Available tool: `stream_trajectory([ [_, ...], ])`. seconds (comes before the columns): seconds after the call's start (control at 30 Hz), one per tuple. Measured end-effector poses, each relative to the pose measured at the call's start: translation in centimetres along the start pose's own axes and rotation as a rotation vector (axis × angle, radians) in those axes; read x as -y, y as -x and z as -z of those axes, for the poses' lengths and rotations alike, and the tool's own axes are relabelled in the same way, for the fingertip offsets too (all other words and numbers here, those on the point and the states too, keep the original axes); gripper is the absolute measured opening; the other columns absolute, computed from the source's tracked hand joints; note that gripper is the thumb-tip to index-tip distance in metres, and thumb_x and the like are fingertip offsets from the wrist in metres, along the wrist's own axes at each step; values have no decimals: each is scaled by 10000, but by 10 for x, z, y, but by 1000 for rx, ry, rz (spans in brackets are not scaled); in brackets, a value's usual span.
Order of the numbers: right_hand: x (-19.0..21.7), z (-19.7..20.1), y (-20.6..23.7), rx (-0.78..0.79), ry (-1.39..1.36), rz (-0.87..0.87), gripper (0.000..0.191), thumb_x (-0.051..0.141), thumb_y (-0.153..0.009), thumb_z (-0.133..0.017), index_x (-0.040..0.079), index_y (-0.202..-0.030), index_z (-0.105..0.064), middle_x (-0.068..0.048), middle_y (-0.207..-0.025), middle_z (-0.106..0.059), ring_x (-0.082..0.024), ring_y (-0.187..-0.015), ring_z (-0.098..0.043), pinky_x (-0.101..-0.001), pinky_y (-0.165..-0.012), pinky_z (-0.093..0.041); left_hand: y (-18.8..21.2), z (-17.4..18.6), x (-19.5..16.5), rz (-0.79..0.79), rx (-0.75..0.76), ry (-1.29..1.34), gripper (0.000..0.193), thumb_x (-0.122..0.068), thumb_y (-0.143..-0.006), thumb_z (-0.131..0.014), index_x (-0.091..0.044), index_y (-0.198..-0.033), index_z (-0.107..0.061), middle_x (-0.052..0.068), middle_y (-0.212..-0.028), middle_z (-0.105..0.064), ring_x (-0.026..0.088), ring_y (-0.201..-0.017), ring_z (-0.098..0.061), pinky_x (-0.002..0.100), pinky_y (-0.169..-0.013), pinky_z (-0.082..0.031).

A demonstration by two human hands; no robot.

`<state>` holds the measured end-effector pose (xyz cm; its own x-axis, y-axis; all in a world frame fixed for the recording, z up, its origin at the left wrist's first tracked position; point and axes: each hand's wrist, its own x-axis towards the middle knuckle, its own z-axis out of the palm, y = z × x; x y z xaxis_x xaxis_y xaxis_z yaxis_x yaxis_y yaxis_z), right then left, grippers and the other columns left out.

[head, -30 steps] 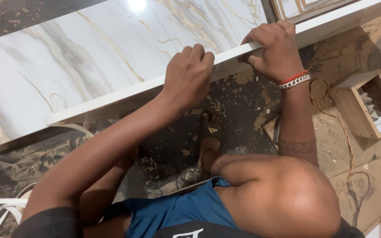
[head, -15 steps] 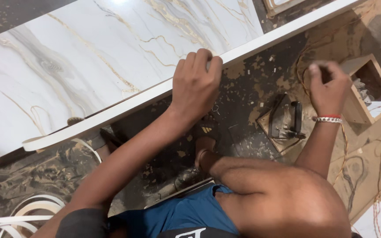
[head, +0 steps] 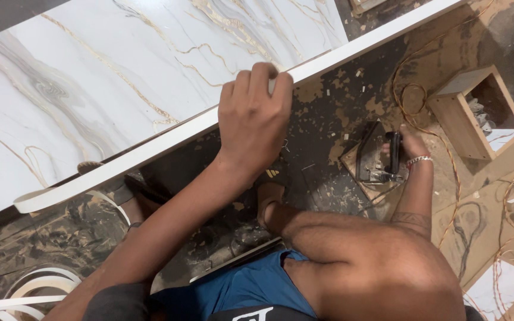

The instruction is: The person applies white edge banding to a marble-patterned panel using a handheld edge bander. They repeatedly press the tool along the edge, wipe the surface, and adjust the banding to ensure it adheres properly.

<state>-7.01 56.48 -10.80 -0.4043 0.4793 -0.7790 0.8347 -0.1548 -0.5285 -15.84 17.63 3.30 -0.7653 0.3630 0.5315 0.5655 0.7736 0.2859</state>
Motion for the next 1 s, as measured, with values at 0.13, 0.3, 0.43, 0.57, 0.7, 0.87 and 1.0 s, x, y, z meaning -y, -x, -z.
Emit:
stream_trajectory([
  [0.13,-10,-5,4,55,-72,-83,672,692,-1087,-305,69,-1025,-550,-83,-695,-588,-224,-583,-570,-362,-539,-509,0,-1,2,31,10,13,166,33,-727,-675,-22,-880,-643,121,-908,-611,248,-782,-581,366,-633,-437],
  [0.3,-21,-14,1,72,-91,-4,348,415,-1113,-329,153,-1000,-529,-30,-682,-529,-184,-579,-492,-347,-507,-445,-2,-4,4,10,-64,88,149,98,-802,-666,14,-923,-646,153,-992,-623,206,-813,-577,335,-623,-437],
  [0.43,-8,9,20,168,-189,192,193,191,-1048,-371,124,-1166,-509,-63,-806,-549,-191,-668,-553,-378,-589,-515,0,-2,5,19,-72,169,179,89,-738,-655,16,-902,-648,147,-993,-636,238,-805,-584,361,-628,-447],
  [0.57,21,40,82,370,-297,490,396,1,-1019,-419,55,-1410,-447,-128,-988,-592,-235,-831,-610,-410,-765,-552,0,-2,6,49,17,149,177,67,-707,-658,8,-874,-649,147,-936,-625,252,-798,-590,366,-639,-461],
  [0.7,40,73,122,493,-422,717,431,-6,-1100,-457,43,-1528,-451,-171,-1078,-648,-280,-902,-652,-450,-868,-579,1,-7,5,53,19,130,159,53,-711,-677,-1,-857,-643,135,-917,-616,256,-824,-592,375,-679,-484],
  [0.87,105,108,54,1505,-534,253,329,219,-1111,-593,31,-1373,-527,-236,-1108,-705,-402,-1066,-672,-639,-872,-573,4,-16,3,38,-53,154,184,94,-720,-654,41,-896,-650,164,-966,-628,242,-837,-587,355,-664,-480],
  [1.0,167,82,18,1644,-592,86,364,288,-1060,-600,0,-1257,-495,-195,-1223,-619,-430,-976,-694,-645,-723,-641,3,-20,2,71,72,201,214,140,-679,-640,73,-882,-635,207,-930,-602,284,-854,-590,383,-714,-514],
])
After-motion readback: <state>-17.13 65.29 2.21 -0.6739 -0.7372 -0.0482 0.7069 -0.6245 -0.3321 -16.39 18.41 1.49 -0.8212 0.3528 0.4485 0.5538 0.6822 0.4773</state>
